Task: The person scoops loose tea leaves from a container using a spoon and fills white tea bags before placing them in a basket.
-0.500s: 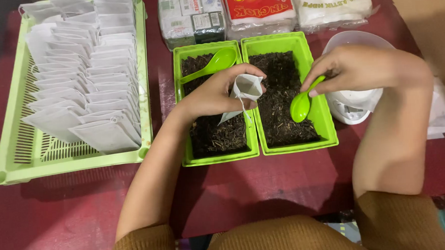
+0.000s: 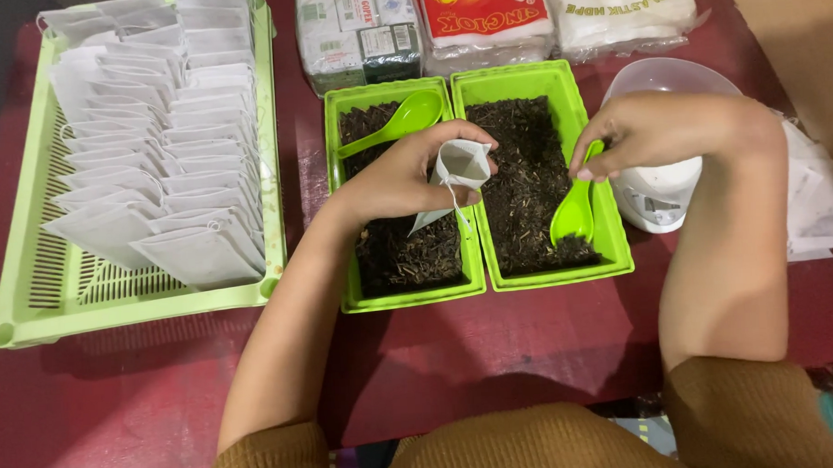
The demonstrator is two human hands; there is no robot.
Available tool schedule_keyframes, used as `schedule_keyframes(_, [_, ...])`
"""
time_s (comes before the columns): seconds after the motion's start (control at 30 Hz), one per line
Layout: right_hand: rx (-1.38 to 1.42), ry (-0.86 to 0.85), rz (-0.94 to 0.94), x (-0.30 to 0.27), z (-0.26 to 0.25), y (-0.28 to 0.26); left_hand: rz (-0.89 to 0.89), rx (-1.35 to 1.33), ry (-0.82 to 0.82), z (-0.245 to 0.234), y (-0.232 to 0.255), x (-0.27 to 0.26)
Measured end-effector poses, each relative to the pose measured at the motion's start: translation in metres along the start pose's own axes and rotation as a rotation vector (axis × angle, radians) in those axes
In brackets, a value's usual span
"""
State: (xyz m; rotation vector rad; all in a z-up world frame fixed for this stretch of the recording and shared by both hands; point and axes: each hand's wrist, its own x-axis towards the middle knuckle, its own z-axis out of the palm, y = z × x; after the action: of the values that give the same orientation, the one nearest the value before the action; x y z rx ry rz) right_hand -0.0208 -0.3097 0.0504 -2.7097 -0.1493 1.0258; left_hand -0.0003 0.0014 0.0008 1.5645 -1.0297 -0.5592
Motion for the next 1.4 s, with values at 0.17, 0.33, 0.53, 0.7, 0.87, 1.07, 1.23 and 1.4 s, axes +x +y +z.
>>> schedule_keyframes(0.17, [-0.101, 0.198, -0.141, -0.012, -0.007, 0.004, -0.015, 0.052, 0.015, 0.000, 0.002, 0.000])
schedule_keyframes(0.33, [-0.083, 0.297, -0.136, -0.022, -0.010, -0.002, -0.034, 0.033, 0.010, 0.000, 0.002, 0.000])
schedule_keyframes(0.53, [0.130, 0.279, -0.171, -0.014, -0.008, 0.016, -0.018, 0.003, 0.013, 0.000, 0.002, 0.000])
schedule_keyframes(0.7, [0.477, 0.401, -0.169, -0.029, -0.012, 0.017, -0.021, 0.014, 0.007, 0.000, 0.010, -0.001])
schedule_keyframes(0.87, [0.855, 0.556, -0.436, -0.014, -0.001, 0.032, -0.022, 0.048, 0.009, 0.001, 0.008, -0.001])
schedule_keyframes(1.07, [0.943, 0.743, -0.514, -0.020, 0.008, -0.013, -0.011, -0.045, 0.019, 0.003, 0.000, 0.000])
schedule_keyframes(1.23, [0.716, 0.836, -0.578, -0.041, 0.018, -0.052, -0.038, -0.036, 0.025, 0.000, -0.008, 0.000])
schedule_keyframes(1.4, [0.484, 0.843, -0.717, -0.055, 0.021, -0.069, 0.048, -0.015, 0.058, -0.004, 0.000, -0.002])
